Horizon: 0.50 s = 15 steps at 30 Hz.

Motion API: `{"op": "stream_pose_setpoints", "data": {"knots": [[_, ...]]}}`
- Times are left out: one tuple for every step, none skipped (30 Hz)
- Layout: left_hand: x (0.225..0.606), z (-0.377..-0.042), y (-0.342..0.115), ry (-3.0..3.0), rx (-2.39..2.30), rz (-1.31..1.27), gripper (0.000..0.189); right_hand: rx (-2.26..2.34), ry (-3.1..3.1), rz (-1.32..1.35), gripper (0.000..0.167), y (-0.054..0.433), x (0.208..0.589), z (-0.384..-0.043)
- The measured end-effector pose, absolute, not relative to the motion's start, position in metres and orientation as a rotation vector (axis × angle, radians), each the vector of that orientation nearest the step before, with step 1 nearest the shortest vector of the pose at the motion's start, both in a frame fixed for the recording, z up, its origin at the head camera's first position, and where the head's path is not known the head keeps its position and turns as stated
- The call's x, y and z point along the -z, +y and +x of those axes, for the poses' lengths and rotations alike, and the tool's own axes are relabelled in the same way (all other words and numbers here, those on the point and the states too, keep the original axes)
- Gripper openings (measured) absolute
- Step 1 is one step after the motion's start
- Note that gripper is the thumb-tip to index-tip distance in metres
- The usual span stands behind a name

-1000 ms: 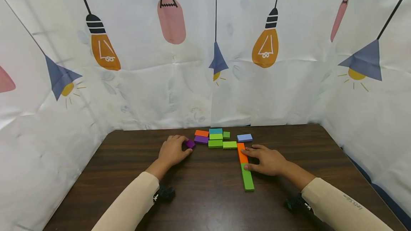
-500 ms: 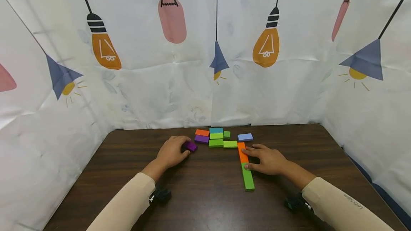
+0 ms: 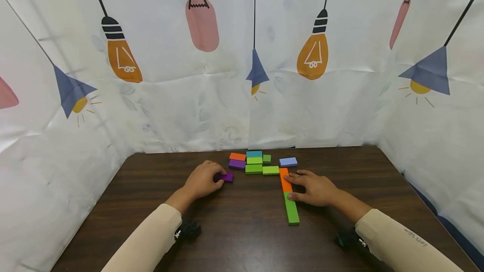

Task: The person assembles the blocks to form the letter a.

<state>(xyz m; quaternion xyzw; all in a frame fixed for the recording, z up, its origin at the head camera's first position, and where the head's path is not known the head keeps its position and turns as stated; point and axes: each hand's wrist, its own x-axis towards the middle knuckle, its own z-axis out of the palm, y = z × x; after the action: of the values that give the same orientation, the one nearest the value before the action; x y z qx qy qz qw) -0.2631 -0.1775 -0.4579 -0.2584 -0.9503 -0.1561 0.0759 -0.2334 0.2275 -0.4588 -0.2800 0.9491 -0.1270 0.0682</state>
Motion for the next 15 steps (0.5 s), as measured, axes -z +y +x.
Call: {"op": "stream_pose_setpoints", "data": {"knots": [[0.458,-0.263,-0.177,-2.84,0.478,-0.784,0.019,0.383,2.859,-0.842,0.075,0.227,0.459,-0.233],[0.458,-0.262,-0.177,-2.825,0.492,-0.795,0.019,0.385,2.859,-0.841,0.075,0.228,0.459,-0.233],[0.458,-0.261,-0.176,-2.817,0.508,-0.803,0.018,0.386,2.859,-0.841,0.075,0.228,0.459,-0.233],[0.457,-0.261,-0.175,-2.807,0.525,-0.811,0.018,0.39,2.858,-0.839,0.075,0.228,0.458,-0.233],[0.457,-0.26,-0.173,-2.797,0.539,-0.821,0.018,0.391,2.858,-0.838,0.075,0.228,0.458,-0.233],[0.457,-0.259,-0.172,-2.788,0.554,-0.832,0.018,0.39,2.859,-0.84,0.075,0.228,0.458,-0.234],[0.457,-0.259,-0.17,-2.78,0.572,-0.844,0.018,0.394,2.857,-0.838,0.075,0.228,0.458,-0.233],[0.457,-0.258,-0.168,-2.774,0.586,-0.855,0.018,0.393,2.856,-0.84,0.075,0.228,0.458,-0.233],[0.457,-0.257,-0.166,-2.773,0.601,-0.863,0.018,0.392,2.855,-0.841,0.075,0.228,0.458,-0.233],[0.457,-0.256,-0.164,-2.769,0.608,-0.874,0.018,0.389,2.855,-0.841,0.075,0.228,0.458,-0.233],[0.457,-0.255,-0.162,-2.766,0.616,-0.884,0.018,0.386,2.855,-0.843,0.075,0.228,0.458,-0.233],[0.457,-0.254,-0.159,-2.765,0.626,-0.893,0.018,0.385,2.855,-0.843,0.076,0.228,0.458,-0.233],[0.457,-0.253,-0.157,-2.765,0.633,-0.901,0.018,0.384,2.854,-0.842,0.076,0.228,0.458,-0.233],[0.457,-0.252,-0.155,-2.766,0.634,-0.909,0.018,0.383,2.855,-0.843,0.076,0.228,0.458,-0.233],[0.457,-0.251,-0.153,-2.768,0.637,-0.918,0.018,0.384,2.854,-0.842,0.076,0.228,0.458,-0.233]]}}
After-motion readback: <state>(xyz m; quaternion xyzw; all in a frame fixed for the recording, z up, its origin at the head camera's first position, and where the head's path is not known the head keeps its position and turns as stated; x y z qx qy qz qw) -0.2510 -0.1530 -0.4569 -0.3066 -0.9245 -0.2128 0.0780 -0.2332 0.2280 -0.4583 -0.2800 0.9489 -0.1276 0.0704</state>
